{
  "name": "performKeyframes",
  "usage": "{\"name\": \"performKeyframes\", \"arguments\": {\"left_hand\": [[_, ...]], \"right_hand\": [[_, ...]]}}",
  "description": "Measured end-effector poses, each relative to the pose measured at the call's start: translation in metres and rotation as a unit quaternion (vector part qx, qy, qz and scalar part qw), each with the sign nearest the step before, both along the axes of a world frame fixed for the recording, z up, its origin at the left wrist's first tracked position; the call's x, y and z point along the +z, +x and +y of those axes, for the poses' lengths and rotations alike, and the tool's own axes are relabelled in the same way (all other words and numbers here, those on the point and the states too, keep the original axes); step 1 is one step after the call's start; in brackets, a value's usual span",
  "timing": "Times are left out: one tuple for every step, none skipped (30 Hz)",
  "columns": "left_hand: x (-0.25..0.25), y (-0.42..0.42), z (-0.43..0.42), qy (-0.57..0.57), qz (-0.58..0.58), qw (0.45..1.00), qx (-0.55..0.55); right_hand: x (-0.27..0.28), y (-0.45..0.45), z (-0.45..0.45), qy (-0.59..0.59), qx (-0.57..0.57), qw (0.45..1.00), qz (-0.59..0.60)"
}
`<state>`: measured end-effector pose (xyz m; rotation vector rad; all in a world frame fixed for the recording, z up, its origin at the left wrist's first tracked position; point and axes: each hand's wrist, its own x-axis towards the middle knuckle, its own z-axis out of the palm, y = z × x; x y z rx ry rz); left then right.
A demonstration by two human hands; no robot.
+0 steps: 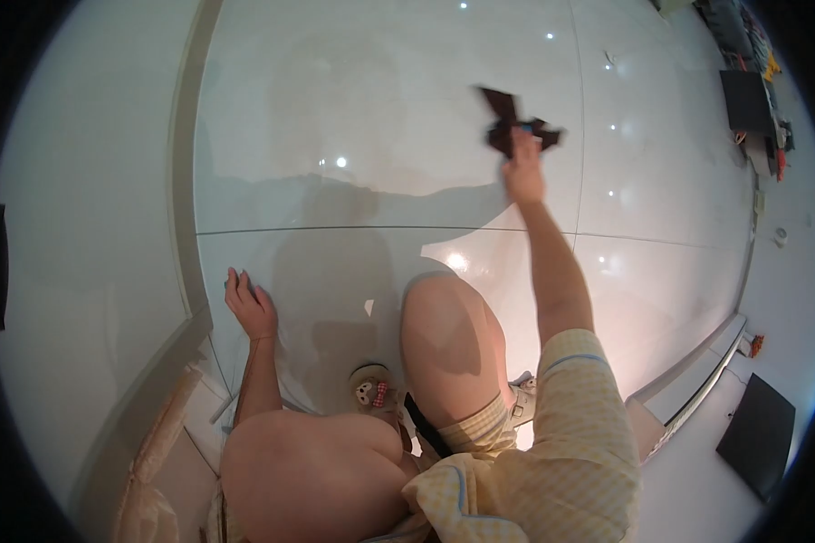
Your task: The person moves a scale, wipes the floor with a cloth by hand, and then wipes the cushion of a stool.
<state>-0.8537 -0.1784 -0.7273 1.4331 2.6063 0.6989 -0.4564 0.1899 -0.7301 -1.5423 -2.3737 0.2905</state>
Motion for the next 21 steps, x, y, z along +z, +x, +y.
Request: {"name": "performKeyframes", "arguments": {"left_hand": [[0.000,0.000,0.000,-0.001,0.001,1.000,0.001],[-0.001,0.000,0.001,-0.001,0.001,1.000,-0.001],[-0.002,-0.001,0.000,-0.001,0.001,1.000,-0.002],[-0.003,-0.001,-0.001,-0.003,0.003,1.000,0.002],[-0.004,-0.001,0.000,-0.003,0.003,1.000,0.002],[-0.004,-0.001,-0.001,-0.002,0.003,1.000,0.002],[-0.003,-0.001,-0.002,-0.004,0.006,1.000,0.008],[-0.004,0.000,-0.002,-0.006,0.000,1.000,0.009],[-0.003,-0.001,-0.002,-0.007,-0.004,1.000,0.010],[-0.003,-0.002,-0.001,-0.009,-0.002,1.000,0.015],[-0.003,-0.002,-0.001,-0.009,-0.001,1.000,0.011],[-0.002,-0.002,-0.001,-0.010,0.000,1.000,0.007],[-0.002,-0.001,-0.001,-0.012,0.001,1.000,0.010],[-0.001,-0.001,-0.001,-0.017,-0.006,1.000,0.010],[-0.001,-0.002,-0.001,-0.020,-0.013,1.000,0.009],[-0.002,-0.003,-0.001,-0.019,-0.010,1.000,0.011],[-0.003,-0.003,-0.001,-0.012,-0.002,1.000,0.007],[-0.004,-0.003,-0.002,-0.006,0.004,1.000,0.002],[-0.004,-0.003,-0.002,-0.009,0.003,1.000,0.001],[-0.002,-0.003,-0.001,-0.005,0.005,1.000,-0.001],[-0.001,-0.003,0.000,0.000,0.006,1.000,-0.003]], "right_hand": [[-0.011,0.041,0.025,-0.001,-0.053,0.998,-0.038],[-0.019,0.061,0.040,-0.002,-0.105,0.992,-0.076],[0.008,0.052,0.047,-0.065,-0.199,0.972,-0.105],[0.048,0.037,0.056,-0.127,-0.288,0.940,-0.135],[0.063,0.024,0.058,-0.030,-0.338,0.940,-0.013],[0.076,0.008,0.057,0.067,-0.380,0.916,0.109],[0.095,-0.017,0.055,0.091,-0.374,0.905,0.183],[0.116,-0.049,0.048,0.115,-0.364,0.888,0.256],[0.137,-0.084,0.032,0.097,-0.296,0.883,0.351],[0.136,-0.099,0.023,0.066,-0.181,0.887,0.420],[0.143,-0.125,0.007,0.134,-0.098,0.922,0.350],[0.141,-0.150,-0.010,0.137,-0.050,0.931,0.334],[0.141,-0.177,-0.032,0.088,-0.014,0.946,0.313],[0.127,-0.202,-0.051,0.062,0.051,0.956,0.283],[0.115,-0.224,-0.078,-0.072,0.097,0.971,0.208],[0.114,-0.257,-0.097,-0.129,0.214,0.944,0.214],[0.088,-0.292,-0.114,-0.078,0.302,0.945,0.098],[0.071,-0.313,-0.134,-0.074,0.386,0.915,0.098],[0.044,-0.340,-0.150,-0.017,0.449,0.887,0.108],[0.043,-0.357,-0.161,-0.016,0.518,0.852,0.082],[0.033,-0.373,-0.171,0.000,0.551,0.835,0.017]]}}
